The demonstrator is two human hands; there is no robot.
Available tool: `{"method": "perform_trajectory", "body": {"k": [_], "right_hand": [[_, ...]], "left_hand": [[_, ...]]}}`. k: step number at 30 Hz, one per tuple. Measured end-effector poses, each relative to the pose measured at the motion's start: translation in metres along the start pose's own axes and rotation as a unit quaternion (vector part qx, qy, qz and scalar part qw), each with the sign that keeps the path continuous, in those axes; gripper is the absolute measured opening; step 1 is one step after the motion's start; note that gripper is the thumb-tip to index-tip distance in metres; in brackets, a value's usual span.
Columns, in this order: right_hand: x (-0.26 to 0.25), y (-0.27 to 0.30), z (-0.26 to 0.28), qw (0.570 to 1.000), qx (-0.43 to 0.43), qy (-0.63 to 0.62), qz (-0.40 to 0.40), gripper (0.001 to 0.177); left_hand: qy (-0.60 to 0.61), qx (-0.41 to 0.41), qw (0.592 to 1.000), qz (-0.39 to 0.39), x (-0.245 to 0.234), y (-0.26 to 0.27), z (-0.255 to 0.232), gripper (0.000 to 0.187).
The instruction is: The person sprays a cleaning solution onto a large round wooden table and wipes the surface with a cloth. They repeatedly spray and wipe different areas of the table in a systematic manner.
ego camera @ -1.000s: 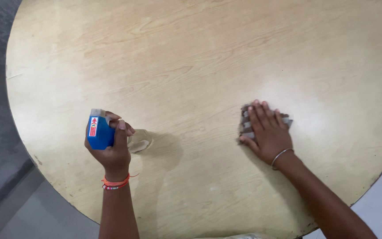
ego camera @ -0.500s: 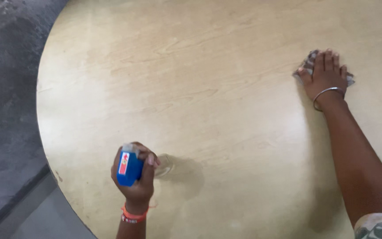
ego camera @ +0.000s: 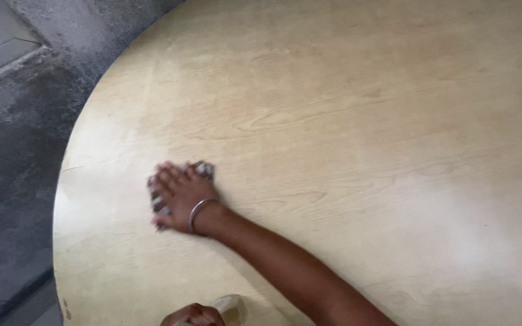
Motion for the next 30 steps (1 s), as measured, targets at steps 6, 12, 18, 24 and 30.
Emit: {"method": "perform_trajectory", "body": {"k": [6,12,18,24,30], "right_hand": [[-0.007,-0.035,-0.027,1.000,-0.006,0.001,0.004,0.083],[-0.080,0.011,-0.219,0.966,0.221,0.039,-0.129,0.079],[-0.115,0.161,-0.344,0.900,0.379,0.026,-0.212,0.081],[-0.089,0.264,-0.337,0.871,0.426,0.024,-0.241,0.083],[-0.054,0.313,-0.254,0.873,0.426,0.029,-0.236,0.082]], "left_hand": [[-0.108,0.003,0.990,-0.092,0.038,0.001,-0.032,0.014],[-0.260,-0.039,0.908,-0.325,0.110,-0.040,-0.118,0.021],[-0.326,0.090,0.871,-0.357,0.128,-0.075,-0.153,0.014],[-0.303,0.141,0.876,-0.347,0.134,-0.087,-0.167,0.014],[-0.324,0.181,0.853,-0.367,0.141,-0.123,-0.165,0.026]]}}
Point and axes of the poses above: each hand's wrist, its own y-axis away from the middle knuckle, its own x-axis out of the palm, z = x × y, the point moved 1 cm from there along -y, towards the middle knuckle, and after that the axes turned 14 degrees about -y, right-handed, at the moved point
